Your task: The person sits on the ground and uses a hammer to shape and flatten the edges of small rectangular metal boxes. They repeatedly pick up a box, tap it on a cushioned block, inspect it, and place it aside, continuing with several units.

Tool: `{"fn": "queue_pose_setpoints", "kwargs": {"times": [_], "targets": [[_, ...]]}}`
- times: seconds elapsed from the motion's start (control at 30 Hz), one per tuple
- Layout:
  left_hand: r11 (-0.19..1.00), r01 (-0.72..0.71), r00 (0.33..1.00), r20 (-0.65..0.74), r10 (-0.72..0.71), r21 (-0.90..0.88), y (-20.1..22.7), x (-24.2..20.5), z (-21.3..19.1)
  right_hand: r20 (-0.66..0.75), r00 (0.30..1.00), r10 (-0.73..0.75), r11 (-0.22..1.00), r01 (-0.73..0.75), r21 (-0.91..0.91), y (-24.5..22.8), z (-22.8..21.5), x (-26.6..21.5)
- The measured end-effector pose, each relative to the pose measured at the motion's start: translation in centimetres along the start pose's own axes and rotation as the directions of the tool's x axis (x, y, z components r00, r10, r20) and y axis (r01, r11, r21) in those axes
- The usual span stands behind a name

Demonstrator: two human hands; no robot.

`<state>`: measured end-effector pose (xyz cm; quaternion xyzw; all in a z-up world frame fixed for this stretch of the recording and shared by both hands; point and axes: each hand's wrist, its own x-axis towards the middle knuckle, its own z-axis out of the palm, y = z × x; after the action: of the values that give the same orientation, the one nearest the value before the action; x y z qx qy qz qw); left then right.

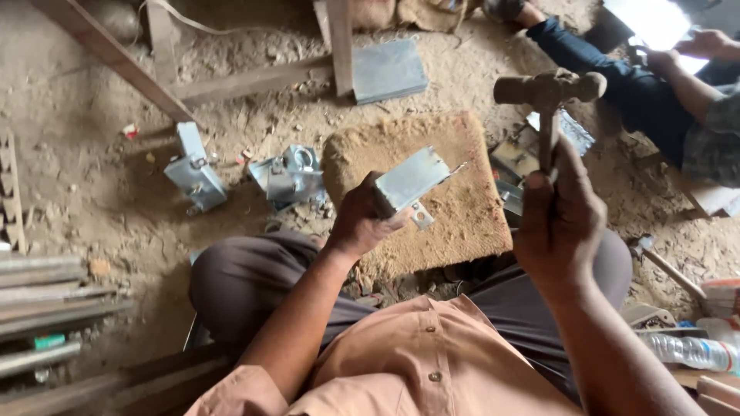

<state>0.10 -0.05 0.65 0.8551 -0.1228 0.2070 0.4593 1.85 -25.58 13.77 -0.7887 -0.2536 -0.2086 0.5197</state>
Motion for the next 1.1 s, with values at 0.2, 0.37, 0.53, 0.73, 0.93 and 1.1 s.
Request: {"fn": "queue_pose_setpoints", "kwargs": {"times": [0.2, 0.37, 0.53, 0.73, 0.93, 1.1], "targets": [[0.95, 0.198, 0.979, 0.091, -0.181, -0.242, 1.4, 0.4, -0.6, 0.387, 0.616, 0.686, 0.664, -0.747, 0.012, 1.8, 0.0, 0.8], [0.959, 0.239, 0.968, 0.11, -0.224, -0.152, 1.3, 0.3, -0.7, 0.045, 0.775, 0.631, 0.634, -0.548, 0.546, 4.0, -1.5, 1.8], [0.999, 0.04, 0.998, 0.054, -0.041, 0.026, 0.6, 0.4, 0.0, 0.286, 0.848, 0.447, 0.894, -0.409, -0.184, 6.3, -0.7, -0.6], [0.986, -0.156, 0.987, 0.046, 0.153, 0.058, -0.2, -0.3, -0.1, -0.018, 0.753, 0.658, 0.673, -0.578, 0.462, 4.6, -1.1, 1.9], [0.901, 0.324, 0.946, 0.131, -0.298, -0.288, 0.1, -0.7, -0.5, 0.435, 0.717, 0.545, 0.75, -0.648, 0.13, 4.2, 0.3, -2.0], [0.856, 0.376, 0.926, 0.114, -0.359, -0.356, 0.7, 0.1, 1.2, 0.157, 0.737, 0.657, 0.612, -0.644, 0.46, 6.1, 0.1, 0.0]]}}
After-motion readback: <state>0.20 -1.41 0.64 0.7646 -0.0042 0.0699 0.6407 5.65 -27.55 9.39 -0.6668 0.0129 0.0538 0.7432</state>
